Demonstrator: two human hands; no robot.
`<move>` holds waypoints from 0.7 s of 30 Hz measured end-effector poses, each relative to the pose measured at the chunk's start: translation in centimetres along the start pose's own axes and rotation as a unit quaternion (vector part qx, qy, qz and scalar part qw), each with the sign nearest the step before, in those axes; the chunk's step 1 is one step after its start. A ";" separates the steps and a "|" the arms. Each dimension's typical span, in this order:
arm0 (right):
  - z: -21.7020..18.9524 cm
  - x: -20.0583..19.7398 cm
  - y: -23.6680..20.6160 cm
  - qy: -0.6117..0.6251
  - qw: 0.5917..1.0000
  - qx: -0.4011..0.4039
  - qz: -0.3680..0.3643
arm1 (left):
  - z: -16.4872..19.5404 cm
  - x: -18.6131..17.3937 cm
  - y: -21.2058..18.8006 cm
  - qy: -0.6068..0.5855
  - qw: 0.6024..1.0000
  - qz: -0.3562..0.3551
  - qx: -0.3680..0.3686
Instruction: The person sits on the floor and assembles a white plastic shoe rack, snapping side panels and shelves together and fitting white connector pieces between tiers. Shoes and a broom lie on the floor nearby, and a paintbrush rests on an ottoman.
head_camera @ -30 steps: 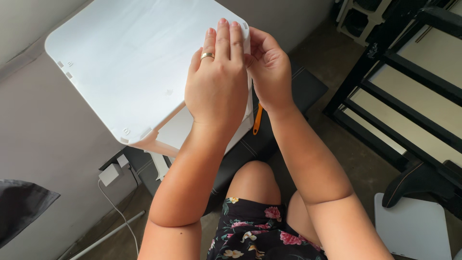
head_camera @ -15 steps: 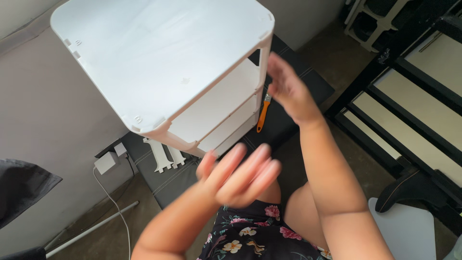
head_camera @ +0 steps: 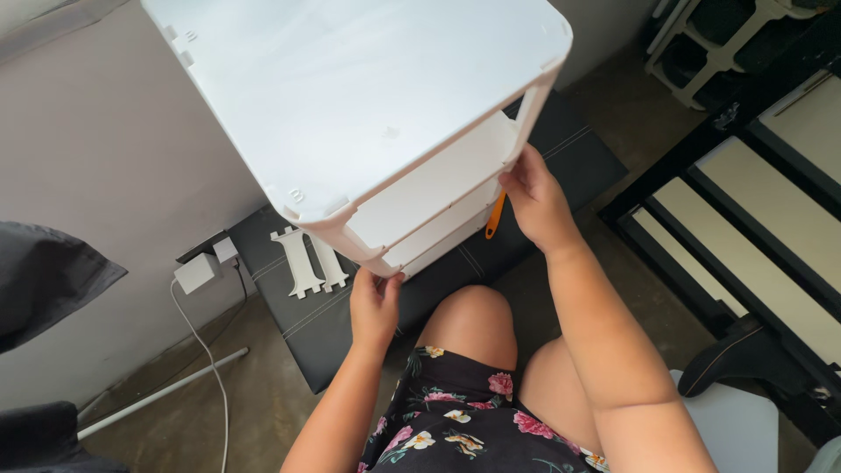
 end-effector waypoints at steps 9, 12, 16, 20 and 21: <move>-1.3 3.2 -5.9 -0.026 0.999 -0.024 0.024 | -1.3 -3.3 6.8 -0.029 0.974 0.148 0.170; -2.5 5.7 -7.8 -0.051 0.998 -0.042 0.004 | -2.3 -4.4 9.9 -0.058 0.976 0.181 0.106; -4.3 8.1 -9.4 -0.108 0.992 -0.060 -0.037 | -3.1 -4.3 12.2 -0.178 0.973 0.146 -0.005; -5.1 9.6 -9.9 -0.139 0.986 -0.070 -0.063 | -2.5 -4.4 13.3 -0.208 0.971 0.120 -0.017; -5.2 10.0 -9.9 -0.158 0.980 -0.086 -0.084 | -2.3 -4.6 13.6 -0.219 0.970 0.105 -0.023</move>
Point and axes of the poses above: each hand's wrist, its own y-axis towards the middle knuckle, its own x-axis out of the palm, z = x × y, the point moved 3 cm from there along y, towards the middle knuckle, and after that the axes turned 7 degrees about -x, right-handed, at the moved point
